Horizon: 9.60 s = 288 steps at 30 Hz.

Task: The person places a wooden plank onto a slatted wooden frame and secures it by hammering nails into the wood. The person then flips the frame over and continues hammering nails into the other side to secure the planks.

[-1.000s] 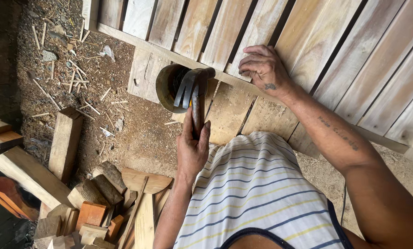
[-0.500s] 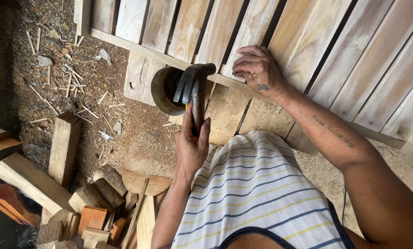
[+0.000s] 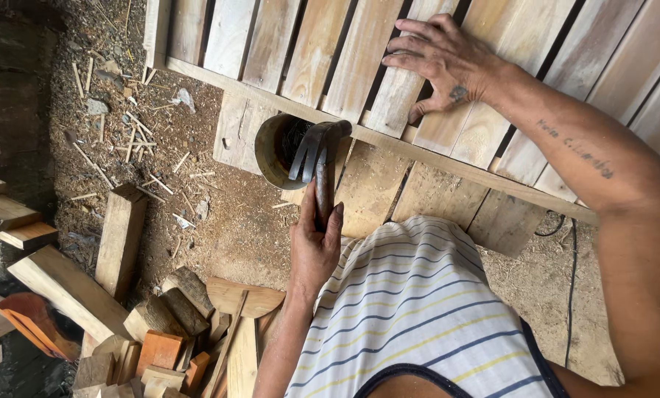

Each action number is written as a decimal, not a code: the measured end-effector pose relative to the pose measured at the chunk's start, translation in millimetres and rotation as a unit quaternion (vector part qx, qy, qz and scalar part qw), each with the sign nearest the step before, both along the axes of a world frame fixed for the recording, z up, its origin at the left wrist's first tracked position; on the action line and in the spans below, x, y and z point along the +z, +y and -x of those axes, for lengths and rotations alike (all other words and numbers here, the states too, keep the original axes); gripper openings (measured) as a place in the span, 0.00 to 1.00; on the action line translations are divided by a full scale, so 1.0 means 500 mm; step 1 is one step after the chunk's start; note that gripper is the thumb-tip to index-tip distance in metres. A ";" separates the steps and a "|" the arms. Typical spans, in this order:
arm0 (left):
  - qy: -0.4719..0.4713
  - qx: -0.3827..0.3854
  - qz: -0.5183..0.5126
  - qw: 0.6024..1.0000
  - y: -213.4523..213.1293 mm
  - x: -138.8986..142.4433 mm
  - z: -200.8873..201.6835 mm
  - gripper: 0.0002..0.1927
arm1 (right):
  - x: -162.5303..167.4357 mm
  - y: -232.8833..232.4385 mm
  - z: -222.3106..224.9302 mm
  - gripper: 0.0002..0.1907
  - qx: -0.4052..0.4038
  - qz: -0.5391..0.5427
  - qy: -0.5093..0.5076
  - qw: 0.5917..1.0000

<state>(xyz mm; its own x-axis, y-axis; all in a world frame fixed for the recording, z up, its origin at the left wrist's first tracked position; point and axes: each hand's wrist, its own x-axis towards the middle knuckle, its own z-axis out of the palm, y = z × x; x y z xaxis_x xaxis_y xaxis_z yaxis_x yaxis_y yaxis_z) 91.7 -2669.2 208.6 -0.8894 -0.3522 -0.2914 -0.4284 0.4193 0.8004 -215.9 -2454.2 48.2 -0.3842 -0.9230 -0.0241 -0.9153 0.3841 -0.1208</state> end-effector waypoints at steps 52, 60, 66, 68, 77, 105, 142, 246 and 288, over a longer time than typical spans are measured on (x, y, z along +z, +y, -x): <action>0.022 -0.111 0.016 0.993 0.052 0.057 0.036 0.25 | 0.030 -0.008 -0.004 0.57 0.027 -0.071 0.114 0.991; -0.053 -0.113 0.066 0.990 0.058 0.005 0.056 0.08 | 0.011 -0.005 -0.017 0.54 0.018 -0.076 0.069 0.995; 0.147 -0.105 0.106 0.978 0.067 0.002 0.009 0.05 | 0.025 -0.010 -0.015 0.58 0.008 -0.035 0.031 0.999; 0.016 -0.093 0.075 0.993 0.068 -0.023 0.029 0.06 | 0.027 -0.009 -0.016 0.59 0.000 -0.044 0.028 0.999; 0.219 -0.101 0.105 0.965 0.064 -0.031 0.016 0.10 | 0.009 -0.009 -0.018 0.57 0.003 -0.002 0.004 1.000; -0.259 -0.107 0.144 0.949 -0.031 -0.251 -0.262 0.18 | 0.041 -0.490 -0.322 0.07 0.071 0.140 -0.210 0.965; -0.067 0.022 -0.030 0.997 0.168 -0.058 -0.081 0.14 | -0.028 0.136 -0.258 0.02 -0.185 0.334 -0.185 0.906; 0.019 -0.108 0.155 0.982 0.200 0.012 0.043 0.10 | -0.011 0.123 -0.038 0.56 0.057 0.074 -0.005 0.996; -0.269 0.013 0.123 0.955 0.090 -0.299 -0.274 0.20 | 0.091 -0.490 -0.324 0.06 0.061 0.090 -0.233 0.966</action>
<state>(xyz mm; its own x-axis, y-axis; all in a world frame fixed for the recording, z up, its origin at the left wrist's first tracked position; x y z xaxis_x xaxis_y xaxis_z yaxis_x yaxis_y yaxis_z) 229.0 -2624.0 59.0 -0.6239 -0.4889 -0.6097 -0.7628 0.5508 0.3389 -54.2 -2699.1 93.8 -0.2581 -0.9661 -0.0037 -0.7826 0.2113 -0.5855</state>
